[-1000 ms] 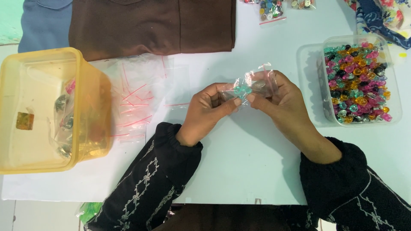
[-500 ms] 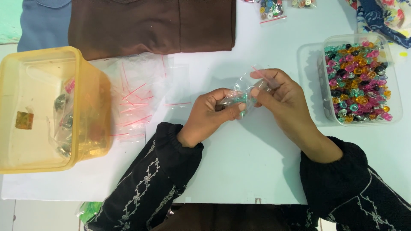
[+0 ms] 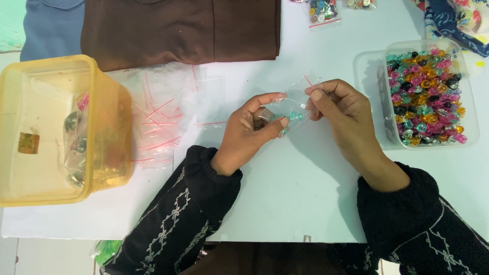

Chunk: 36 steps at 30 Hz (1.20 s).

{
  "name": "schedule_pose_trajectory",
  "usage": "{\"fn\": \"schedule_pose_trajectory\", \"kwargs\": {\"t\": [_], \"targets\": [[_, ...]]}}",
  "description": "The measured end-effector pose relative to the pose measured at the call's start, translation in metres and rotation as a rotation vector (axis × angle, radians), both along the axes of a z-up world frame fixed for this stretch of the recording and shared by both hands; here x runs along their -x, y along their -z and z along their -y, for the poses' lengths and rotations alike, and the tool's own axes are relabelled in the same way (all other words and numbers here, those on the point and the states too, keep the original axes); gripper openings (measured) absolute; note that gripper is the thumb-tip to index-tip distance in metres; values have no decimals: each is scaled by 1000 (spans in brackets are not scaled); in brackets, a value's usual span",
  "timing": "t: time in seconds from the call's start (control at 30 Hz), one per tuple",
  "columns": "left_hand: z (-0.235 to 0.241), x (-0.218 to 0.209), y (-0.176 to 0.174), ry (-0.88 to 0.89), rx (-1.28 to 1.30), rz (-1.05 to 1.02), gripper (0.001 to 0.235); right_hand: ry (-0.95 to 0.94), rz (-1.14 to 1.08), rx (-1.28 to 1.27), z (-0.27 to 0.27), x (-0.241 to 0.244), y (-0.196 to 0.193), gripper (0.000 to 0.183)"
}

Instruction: The person sorts small metal and colorful plastic buttons on a white table, placing them into small clear plastic bags. They handle the buttons by hand, arranging them in groups and sealing each bag after filling it.

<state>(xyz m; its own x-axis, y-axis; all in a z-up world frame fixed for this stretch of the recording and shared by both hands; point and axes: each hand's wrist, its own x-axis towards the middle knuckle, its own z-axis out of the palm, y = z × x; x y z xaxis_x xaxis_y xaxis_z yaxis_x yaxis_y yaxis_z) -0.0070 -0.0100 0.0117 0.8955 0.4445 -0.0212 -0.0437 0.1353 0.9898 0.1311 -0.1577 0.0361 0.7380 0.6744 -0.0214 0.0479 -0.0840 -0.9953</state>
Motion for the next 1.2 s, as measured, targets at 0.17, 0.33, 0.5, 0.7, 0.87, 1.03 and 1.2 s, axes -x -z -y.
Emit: {"fn": "schedule_pose_trajectory", "kwargs": {"t": [0.17, 0.33, 0.5, 0.7, 0.87, 1.03, 1.2], "targets": [[1, 1, -2, 4, -23, 1, 51, -19, 42, -6, 2, -3, 1, 17], [2, 5, -3, 1, -150, 0, 53, -23, 95, 16, 3, 0, -8, 18], [0, 5, -10, -109, -668, 81, 47, -96, 280, 133, 2, -3, -3, 27], [-4, 5, -1, -90, -722, 42, 50, -132, 381, 210, 1, -9, 1, 27], [-3, 3, -2, -72, -788, 12, 56, -156, 462, 259, 0, -7, -2, 20], [-5, 1, 1, -47, -852, -29, 63, -155, 477, 190, -1, -7, 5, 12], [-6, 0, 17, -98, -859, -2, 76, -127, 480, 200, 1, -9, 14, 12]]}}
